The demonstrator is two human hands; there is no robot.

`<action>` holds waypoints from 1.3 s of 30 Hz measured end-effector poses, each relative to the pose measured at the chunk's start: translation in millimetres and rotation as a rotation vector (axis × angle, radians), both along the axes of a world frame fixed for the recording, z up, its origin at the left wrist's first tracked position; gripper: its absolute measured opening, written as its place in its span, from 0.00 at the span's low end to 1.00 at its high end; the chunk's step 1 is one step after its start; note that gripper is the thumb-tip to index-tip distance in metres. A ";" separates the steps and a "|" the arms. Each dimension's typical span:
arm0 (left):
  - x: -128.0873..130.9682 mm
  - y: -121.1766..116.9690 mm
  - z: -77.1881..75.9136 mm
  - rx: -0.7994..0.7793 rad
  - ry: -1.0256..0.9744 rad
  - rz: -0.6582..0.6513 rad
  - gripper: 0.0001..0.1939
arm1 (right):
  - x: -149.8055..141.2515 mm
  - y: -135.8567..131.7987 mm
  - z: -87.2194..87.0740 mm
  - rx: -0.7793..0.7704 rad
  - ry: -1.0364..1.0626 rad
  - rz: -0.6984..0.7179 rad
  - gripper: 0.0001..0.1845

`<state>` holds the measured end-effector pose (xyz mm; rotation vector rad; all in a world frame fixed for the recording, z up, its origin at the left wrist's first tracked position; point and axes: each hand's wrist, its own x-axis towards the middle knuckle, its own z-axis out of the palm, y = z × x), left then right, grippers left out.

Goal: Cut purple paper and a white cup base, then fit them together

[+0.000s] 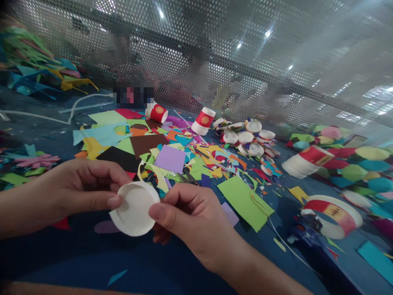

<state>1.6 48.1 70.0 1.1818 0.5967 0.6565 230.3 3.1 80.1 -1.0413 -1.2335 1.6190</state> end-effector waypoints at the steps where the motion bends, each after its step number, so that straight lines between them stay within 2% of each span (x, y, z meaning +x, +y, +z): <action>1: -0.3 -0.5 1.1 -0.003 0.014 0.001 0.05 | -0.6 -0.9 0.5 0.003 -0.005 0.009 0.21; 6: -2.0 -3.5 7.1 -0.019 0.031 -0.026 0.05 | -0.5 -2.9 0.1 0.028 0.012 0.040 0.21; 11: -2.5 -0.9 5.3 -0.024 -0.053 -0.057 0.11 | 3.6 -1.7 -2.9 0.016 0.070 0.059 0.19; 15: -3.3 -2.3 4.9 -0.033 -0.012 -0.053 0.06 | 4.6 -1.7 -1.4 0.022 0.125 0.079 0.17; 23: -4.9 -8.7 10.3 -0.113 -0.044 -0.137 0.06 | 4.5 -5.7 -0.6 0.129 0.070 0.078 0.17; 28: -6.5 -4.5 7.7 -0.118 -0.092 -0.110 0.06 | 3.7 -3.8 -2.6 0.139 0.116 0.070 0.15; 33: -7.3 4.9 -2.8 -0.046 -0.081 -0.179 0.07 | 5.7 -1.5 -1.7 0.157 0.048 0.122 0.18; 39: -5.2 6.1 1.9 -0.060 -0.002 -0.147 0.08 | 3.2 -6.0 2.7 0.152 -0.103 0.133 0.24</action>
